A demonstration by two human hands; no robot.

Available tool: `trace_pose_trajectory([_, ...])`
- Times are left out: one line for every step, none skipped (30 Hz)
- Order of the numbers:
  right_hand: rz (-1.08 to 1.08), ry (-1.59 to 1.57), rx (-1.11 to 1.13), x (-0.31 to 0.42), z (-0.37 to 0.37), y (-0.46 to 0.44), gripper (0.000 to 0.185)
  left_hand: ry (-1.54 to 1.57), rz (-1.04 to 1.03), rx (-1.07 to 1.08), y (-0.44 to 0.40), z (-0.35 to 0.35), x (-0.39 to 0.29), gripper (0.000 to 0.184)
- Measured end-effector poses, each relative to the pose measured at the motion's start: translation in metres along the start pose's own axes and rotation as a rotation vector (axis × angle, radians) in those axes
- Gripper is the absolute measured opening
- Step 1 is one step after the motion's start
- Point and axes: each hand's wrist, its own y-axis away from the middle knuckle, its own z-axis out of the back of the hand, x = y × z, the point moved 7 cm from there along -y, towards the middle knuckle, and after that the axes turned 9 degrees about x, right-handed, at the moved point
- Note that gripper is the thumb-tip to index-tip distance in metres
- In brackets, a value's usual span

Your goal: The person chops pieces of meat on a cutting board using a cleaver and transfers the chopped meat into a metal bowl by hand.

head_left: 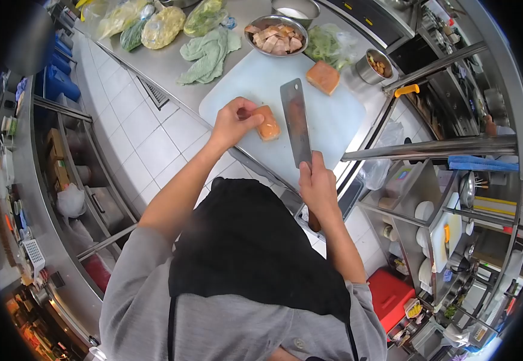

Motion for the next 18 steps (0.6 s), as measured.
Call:
trace_pose_trajectory([0.025, 0.084, 0.003, 0.013, 0.004, 0.000, 0.021, 0.018, -0.005, -0.008, 0.000, -0.002, 0.002, 0.032])
trace_pose_trajectory([0.048, 0.167, 0.007, 0.026, 0.008, -0.001, 0.020, 0.021, -0.029, -0.041, 0.002, -0.002, 0.004, 0.031])
trace_pose_trajectory([0.071, 0.250, 0.011, 0.037, 0.011, -0.001, 0.020, 0.024, -0.053, -0.073, 0.005, -0.004, 0.004, 0.030])
trace_pose_trajectory([0.083, 0.274, 0.034, 0.047, 0.013, -0.002, 0.019, 0.027, -0.077, -0.105, 0.007, -0.005, 0.005, 0.029])
trace_pose_trajectory([0.091, 0.298, 0.058, 0.056, 0.014, -0.002, 0.019, 0.033, -0.121, -0.129, 0.007, -0.006, 0.006, 0.028])
trace_pose_trajectory([0.097, 0.320, 0.081, 0.063, 0.013, -0.002, 0.018, 0.039, -0.165, -0.150, 0.008, -0.006, 0.006, 0.027])
trace_pose_trajectory([0.078, 0.341, 0.104, 0.067, 0.013, -0.002, 0.018, 0.046, -0.210, -0.173, 0.008, -0.007, 0.005, 0.026])
trace_pose_trajectory([0.061, 0.363, 0.126, 0.072, 0.012, -0.003, 0.018, 0.049, -0.226, -0.171, 0.008, -0.009, 0.006, 0.024])
trace_pose_trajectory([0.043, 0.383, 0.149, 0.074, 0.010, -0.004, 0.018, 0.051, -0.240, -0.169, 0.009, -0.010, 0.001, 0.022])
trace_pose_trajectory([0.032, 0.402, 0.160, 0.074, 0.008, -0.004, 0.018, 0.053, -0.254, -0.167, 0.011, -0.010, -0.005, 0.021])
trace_pose_trajectory([0.022, 0.422, 0.170, 0.074, 0.007, -0.004, 0.018, 0.050, -0.275, -0.177, 0.011, -0.011, -0.008, 0.019])
trace_pose_trajectory([0.010, 0.441, 0.180, 0.074, 0.005, -0.004, 0.018, 0.047, -0.294, -0.185, 0.012, -0.011, -0.010, 0.017])
trace_pose_trajectory([0.001, 0.444, 0.191, 0.075, 0.004, -0.004, 0.018, 0.045, -0.313, -0.191, 0.013, -0.011, -0.011, 0.015])
trace_pose_trajectory([-0.009, 0.447, 0.201, 0.077, 0.004, -0.003, 0.018, 0.017, -0.328, -0.194, 0.012, -0.011, -0.012, 0.014])
trace_pose_trajectory([-0.021, 0.449, 0.212, 0.078, 0.004, -0.002, 0.018, -0.011, -0.343, -0.195, 0.012, -0.012, -0.013, 0.013])
trace_pose_trajectory([-0.020, 0.454, 0.220, 0.080, 0.003, -0.001, 0.017, -0.039, -0.358, -0.196, 0.012, -0.012, -0.013, 0.011])
trace_pose_trajectory([-0.019, 0.460, 0.228, 0.083, 0.003, 0.000, 0.016, -0.063, -0.358, -0.205, 0.011, -0.012, -0.013, 0.011])
trace_pose_trajectory([-0.018, 0.465, 0.236, 0.085, 0.003, 0.001, 0.016, -0.088, -0.358, -0.214, 0.011, -0.012, -0.013, 0.011])
